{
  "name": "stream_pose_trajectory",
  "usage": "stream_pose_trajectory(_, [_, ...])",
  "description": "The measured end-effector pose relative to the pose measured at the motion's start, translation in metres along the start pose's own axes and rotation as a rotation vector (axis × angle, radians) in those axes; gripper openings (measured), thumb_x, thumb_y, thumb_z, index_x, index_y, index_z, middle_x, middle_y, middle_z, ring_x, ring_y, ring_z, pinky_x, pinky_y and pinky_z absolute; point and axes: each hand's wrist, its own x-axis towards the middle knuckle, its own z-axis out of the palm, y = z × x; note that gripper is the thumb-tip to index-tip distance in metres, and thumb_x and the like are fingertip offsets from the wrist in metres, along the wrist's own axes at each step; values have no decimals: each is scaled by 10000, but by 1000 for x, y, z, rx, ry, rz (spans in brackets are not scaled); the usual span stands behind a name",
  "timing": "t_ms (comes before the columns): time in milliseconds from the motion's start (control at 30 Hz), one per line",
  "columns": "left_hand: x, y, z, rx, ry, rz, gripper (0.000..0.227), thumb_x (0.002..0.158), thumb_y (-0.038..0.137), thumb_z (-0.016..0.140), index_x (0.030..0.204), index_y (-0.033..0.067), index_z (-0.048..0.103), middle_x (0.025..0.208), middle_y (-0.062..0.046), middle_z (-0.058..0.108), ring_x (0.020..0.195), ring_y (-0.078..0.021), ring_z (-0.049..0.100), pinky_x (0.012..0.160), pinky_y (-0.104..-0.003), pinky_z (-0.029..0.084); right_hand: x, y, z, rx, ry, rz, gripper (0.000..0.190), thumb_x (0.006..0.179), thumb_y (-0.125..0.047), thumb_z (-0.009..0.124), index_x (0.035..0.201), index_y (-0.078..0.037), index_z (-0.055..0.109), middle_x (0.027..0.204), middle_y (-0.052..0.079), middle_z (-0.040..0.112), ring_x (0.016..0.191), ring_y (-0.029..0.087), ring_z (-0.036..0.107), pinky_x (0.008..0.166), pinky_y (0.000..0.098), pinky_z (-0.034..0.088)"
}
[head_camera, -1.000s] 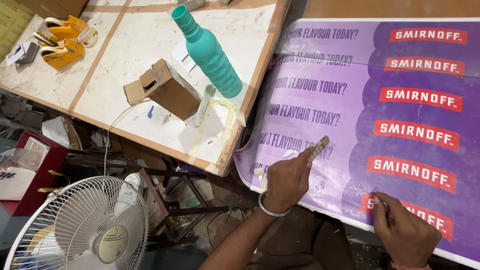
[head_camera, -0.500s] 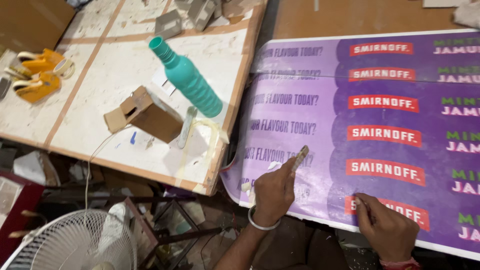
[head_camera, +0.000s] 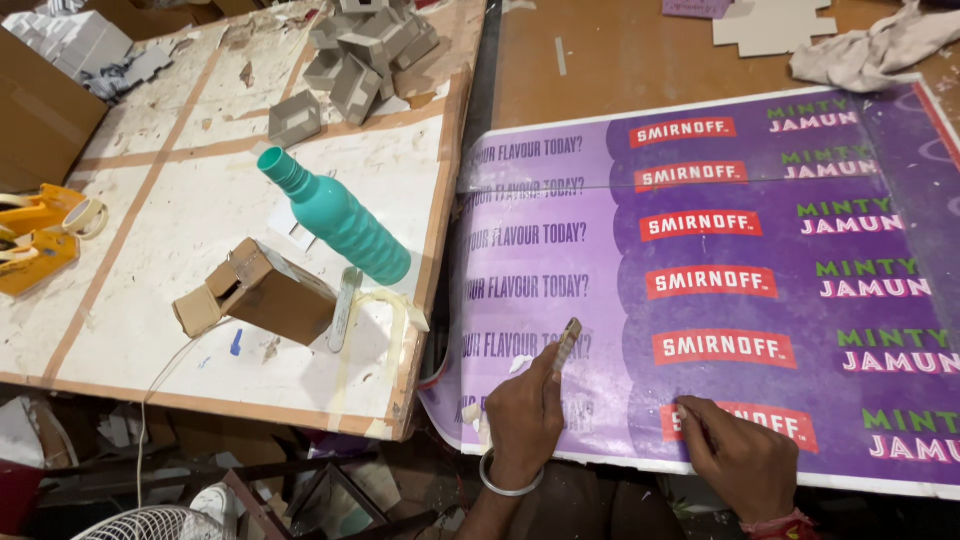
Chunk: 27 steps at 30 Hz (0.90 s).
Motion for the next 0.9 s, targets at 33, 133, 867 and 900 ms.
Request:
stream_pose_trajectory(33, [1, -1, 0, -9, -10, -13, 339, 929, 73, 658, 1260, 40, 722, 628, -117, 619, 503, -230, 583, 485, -371, 442, 0, -1, -1, 7, 1, -6, 176, 834, -244, 779, 1002, -205, 811, 491, -3, 652, 365, 100, 563, 378, 304, 369])
stream_pose_trajectory(133, [-1, -2, 2, -15, -36, -58, 328, 938, 79, 652, 1256, 38, 721, 602, -107, 620, 474, -216, 576, 461, -367, 430, 0, -3, -2, 10, 4, -5, 170, 844, -244, 771, 1006, -207, 806, 502, 1, 658, 377, 109, 581, 390, 310, 387])
stream_pose_trajectory(867, [-3, -7, 9, 84, -34, -34, 330, 925, 80, 656, 1245, 65, 733, 656, -128, 695, 476, -219, 609, 466, -363, 462, 5, -7, -7, 153, 110, -129, 138, 860, -216, 738, 982, -158, 768, 724, 16, 771, 448, 116, 653, 411, 269, 476])
stream_pose_trajectory(900, [-3, -6, 11, 87, -24, -22, 323, 927, 76, 654, 1240, 70, 738, 645, -135, 682, 486, -229, 613, 486, -370, 469, 6, -7, -9, 156, 87, -113, 135, 854, -208, 744, 974, -152, 770, 689, 19, 759, 443, 131, 653, 410, 286, 475])
